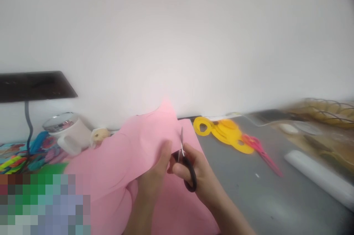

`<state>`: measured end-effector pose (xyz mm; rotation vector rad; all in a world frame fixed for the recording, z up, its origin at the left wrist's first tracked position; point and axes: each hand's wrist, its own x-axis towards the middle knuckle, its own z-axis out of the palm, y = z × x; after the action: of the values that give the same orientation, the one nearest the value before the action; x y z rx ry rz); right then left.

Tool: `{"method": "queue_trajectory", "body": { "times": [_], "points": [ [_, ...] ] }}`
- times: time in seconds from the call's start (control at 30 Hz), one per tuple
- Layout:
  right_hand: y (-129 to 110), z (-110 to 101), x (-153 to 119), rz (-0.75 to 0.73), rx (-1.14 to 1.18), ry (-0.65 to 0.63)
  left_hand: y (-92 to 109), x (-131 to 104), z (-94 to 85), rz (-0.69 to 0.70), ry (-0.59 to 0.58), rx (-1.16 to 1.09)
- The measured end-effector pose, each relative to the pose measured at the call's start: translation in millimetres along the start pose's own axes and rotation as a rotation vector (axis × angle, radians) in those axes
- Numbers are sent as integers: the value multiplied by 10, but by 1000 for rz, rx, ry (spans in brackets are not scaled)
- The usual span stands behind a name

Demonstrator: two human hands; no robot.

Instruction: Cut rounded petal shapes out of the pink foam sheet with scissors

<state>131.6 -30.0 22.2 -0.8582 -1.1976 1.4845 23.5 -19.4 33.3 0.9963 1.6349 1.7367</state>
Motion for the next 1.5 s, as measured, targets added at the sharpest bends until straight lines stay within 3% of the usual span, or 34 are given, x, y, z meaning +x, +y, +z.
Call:
{"method": "queue_trajectory", "body": {
  "times": [0.23,0.47,0.8,1.5],
  "points": [
    [-9,22,2,5,-57,36,-54,31,-4,79,21,2],
    [-18,27,0,-1,-62,41,40,-28,2,0,35,63],
    [-43,47,16,13,-22,63,31,-17,6,38,30,37],
    [-45,54,9,-5,-17,95,70,-61,27,-21,42,21]
  ]
}}
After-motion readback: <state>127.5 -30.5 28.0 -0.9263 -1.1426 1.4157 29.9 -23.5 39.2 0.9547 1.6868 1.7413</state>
